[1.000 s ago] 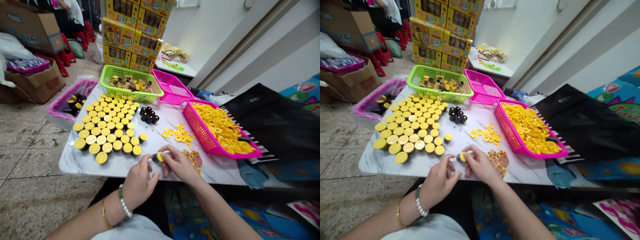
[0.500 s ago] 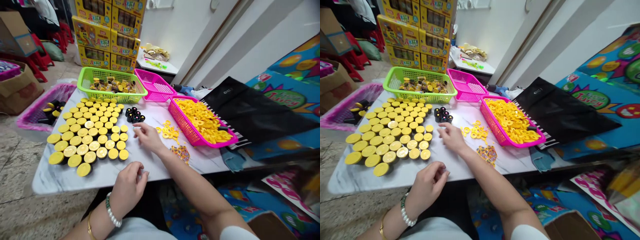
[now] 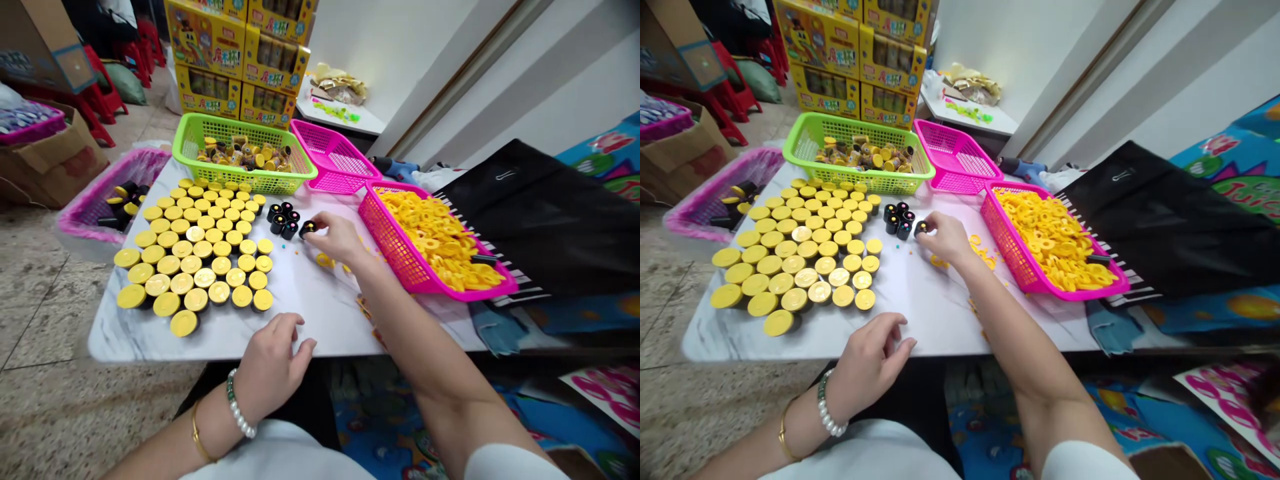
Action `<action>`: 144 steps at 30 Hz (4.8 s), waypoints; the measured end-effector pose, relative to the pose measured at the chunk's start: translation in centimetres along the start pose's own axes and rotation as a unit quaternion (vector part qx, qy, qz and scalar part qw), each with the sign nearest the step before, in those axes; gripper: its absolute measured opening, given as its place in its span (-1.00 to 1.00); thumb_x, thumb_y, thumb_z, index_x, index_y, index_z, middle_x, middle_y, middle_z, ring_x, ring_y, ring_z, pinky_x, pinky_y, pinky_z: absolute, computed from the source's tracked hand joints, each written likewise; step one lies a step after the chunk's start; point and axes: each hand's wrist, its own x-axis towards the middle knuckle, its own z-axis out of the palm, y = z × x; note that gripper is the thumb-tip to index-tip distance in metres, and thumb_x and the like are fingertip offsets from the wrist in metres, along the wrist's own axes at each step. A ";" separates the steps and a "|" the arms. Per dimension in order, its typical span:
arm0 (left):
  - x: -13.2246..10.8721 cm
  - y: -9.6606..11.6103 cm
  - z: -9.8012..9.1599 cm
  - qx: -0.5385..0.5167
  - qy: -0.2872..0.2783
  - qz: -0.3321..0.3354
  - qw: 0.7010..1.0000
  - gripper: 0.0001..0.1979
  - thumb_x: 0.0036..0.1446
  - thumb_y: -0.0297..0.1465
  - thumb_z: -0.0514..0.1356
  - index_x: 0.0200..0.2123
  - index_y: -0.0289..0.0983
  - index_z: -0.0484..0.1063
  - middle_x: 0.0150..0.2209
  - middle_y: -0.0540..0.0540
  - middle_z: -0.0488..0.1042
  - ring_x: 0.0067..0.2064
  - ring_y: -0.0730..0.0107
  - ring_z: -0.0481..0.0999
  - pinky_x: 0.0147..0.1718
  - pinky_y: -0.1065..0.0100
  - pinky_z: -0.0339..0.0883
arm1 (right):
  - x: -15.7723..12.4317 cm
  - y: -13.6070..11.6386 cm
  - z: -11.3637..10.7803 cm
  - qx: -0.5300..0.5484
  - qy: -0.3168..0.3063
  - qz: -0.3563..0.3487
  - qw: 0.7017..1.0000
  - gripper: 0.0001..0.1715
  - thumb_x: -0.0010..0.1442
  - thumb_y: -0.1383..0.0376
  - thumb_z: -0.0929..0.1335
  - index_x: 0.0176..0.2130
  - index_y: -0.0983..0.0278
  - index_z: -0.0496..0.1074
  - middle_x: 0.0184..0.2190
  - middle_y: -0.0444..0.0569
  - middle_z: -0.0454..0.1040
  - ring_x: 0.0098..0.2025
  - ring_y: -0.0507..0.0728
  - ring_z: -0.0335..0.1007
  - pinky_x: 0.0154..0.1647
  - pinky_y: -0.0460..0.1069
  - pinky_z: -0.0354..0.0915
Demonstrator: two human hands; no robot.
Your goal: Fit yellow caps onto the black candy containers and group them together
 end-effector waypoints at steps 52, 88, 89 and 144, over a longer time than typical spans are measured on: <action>2.0 1.2 -1.5 -0.032 -0.091 -0.112 0.989 -0.87 0.24 -0.35 0.17 -0.31 -0.28 0.43 -0.55 0.07 0.38 -0.51 0.48 0.35 -0.50 0.44 0.14 | -14.7 -2.7 1.1 0.503 -0.186 0.213 0.817 -0.52 -0.01 0.02 0.51 -0.42 0.22 0.24 -0.67 -0.27 0.32 -0.69 -0.05 0.23 -0.65 -0.15 0.14; 2.1 1.1 -1.8 -0.086 -0.104 -0.086 0.987 -0.83 0.29 -0.43 0.09 -0.25 -0.27 0.50 -0.48 0.04 0.48 -0.44 0.48 0.42 -0.45 0.46 0.18 | -16.4 -2.8 2.7 0.420 -0.018 0.113 0.900 -0.74 0.15 0.14 0.42 -0.40 0.21 0.33 -0.55 -0.19 0.37 -0.55 -0.01 0.25 -0.54 -0.10 0.22; 1.8 1.1 -1.6 -0.072 -0.097 -0.087 0.989 -0.84 0.29 -0.41 0.10 -0.17 -0.28 0.47 -0.47 0.03 0.47 -0.43 0.45 0.43 -0.45 0.45 0.20 | -16.4 -2.8 2.7 0.425 -0.019 0.115 0.898 -0.73 0.15 0.12 0.43 -0.39 0.21 0.34 -0.54 -0.18 0.39 -0.55 -0.01 0.26 -0.53 -0.10 0.23; -0.5 -0.3 0.3 0.021 0.051 0.037 0.998 -0.77 0.26 -0.44 0.11 -0.01 -0.29 0.27 -0.32 -0.07 0.39 -0.36 0.37 0.48 -0.41 0.38 0.40 | -6.9 -3.2 0.4 0.114 0.104 -0.022 0.988 -0.82 0.04 0.26 0.38 -0.33 0.20 0.28 -0.47 -0.17 0.38 -0.41 0.08 0.33 -0.31 -0.04 0.20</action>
